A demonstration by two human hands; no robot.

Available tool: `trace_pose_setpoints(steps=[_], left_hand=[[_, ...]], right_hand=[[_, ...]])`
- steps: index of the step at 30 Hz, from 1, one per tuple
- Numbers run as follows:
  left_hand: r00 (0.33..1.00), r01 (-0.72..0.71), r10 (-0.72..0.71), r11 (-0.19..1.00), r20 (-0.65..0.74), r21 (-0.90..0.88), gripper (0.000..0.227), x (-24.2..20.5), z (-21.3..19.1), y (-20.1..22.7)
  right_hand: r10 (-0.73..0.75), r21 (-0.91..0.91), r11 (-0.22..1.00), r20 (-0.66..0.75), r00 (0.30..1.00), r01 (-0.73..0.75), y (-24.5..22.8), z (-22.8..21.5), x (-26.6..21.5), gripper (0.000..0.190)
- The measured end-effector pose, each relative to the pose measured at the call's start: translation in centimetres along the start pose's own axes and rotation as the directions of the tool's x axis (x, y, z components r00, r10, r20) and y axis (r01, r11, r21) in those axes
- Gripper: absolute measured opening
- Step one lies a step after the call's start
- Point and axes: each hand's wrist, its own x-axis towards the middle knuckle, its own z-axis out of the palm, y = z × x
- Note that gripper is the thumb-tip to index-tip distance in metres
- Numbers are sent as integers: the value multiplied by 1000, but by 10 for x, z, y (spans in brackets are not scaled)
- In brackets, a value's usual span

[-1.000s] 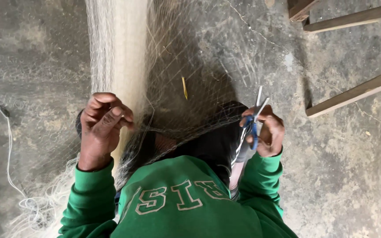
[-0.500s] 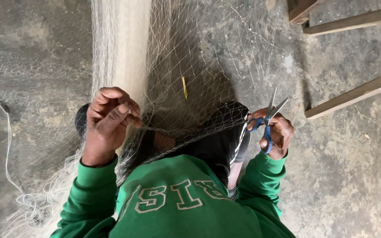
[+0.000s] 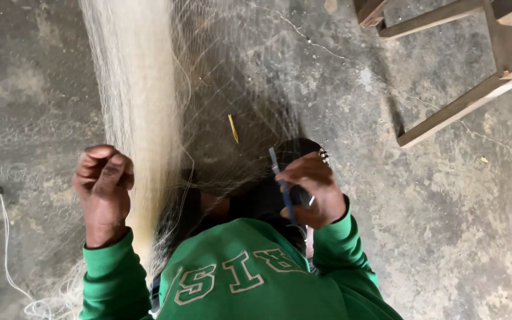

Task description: The person repairs a fishing net by cutting damaged sections and re-threading the mesh with a netting tool.

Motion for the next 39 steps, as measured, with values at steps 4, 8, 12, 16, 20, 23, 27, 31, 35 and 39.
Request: trace_pose_setpoints(steps=[4,8,12,16,20,23,27,31,35,39], left_hand=[[995,93,-91,995,-44,39,8,-2,-9,6],[994,90,-92,995,-61,-34,8,-2,-13,8],[998,56,-54,995,19,-77,11,-2,-14,14],[992,109,-101,989,75,-103,11,-5,-9,24],[983,139,-128,987,130,-82,13,-9,1,36],[976,151,-136,985,172,-83,13,-11,5,40],[970,174,-148,976,195,-127,16,-13,7,37],[972,147,-119,981,205,-125,18,-13,8,37],[977,137,-122,987,173,-78,18,-11,6,38],[993,103,-103,995,64,6,10,-7,-1,36]], right_hand=[[79,-174,984,230,970,-39,-7,9,-2,47],[40,-102,995,212,976,-18,-2,15,-3,43],[115,23,992,174,978,-121,4,10,-3,48],[185,339,921,61,981,-195,19,9,-23,49],[166,593,795,-14,986,-126,25,7,-24,41],[198,563,814,-37,980,-143,20,7,-18,43],[152,591,803,-78,985,-77,25,10,-22,38],[159,654,753,-63,985,-80,23,15,-20,39],[184,707,703,-75,980,-78,24,21,-21,42],[175,717,694,-79,981,-66,18,26,-16,46]])
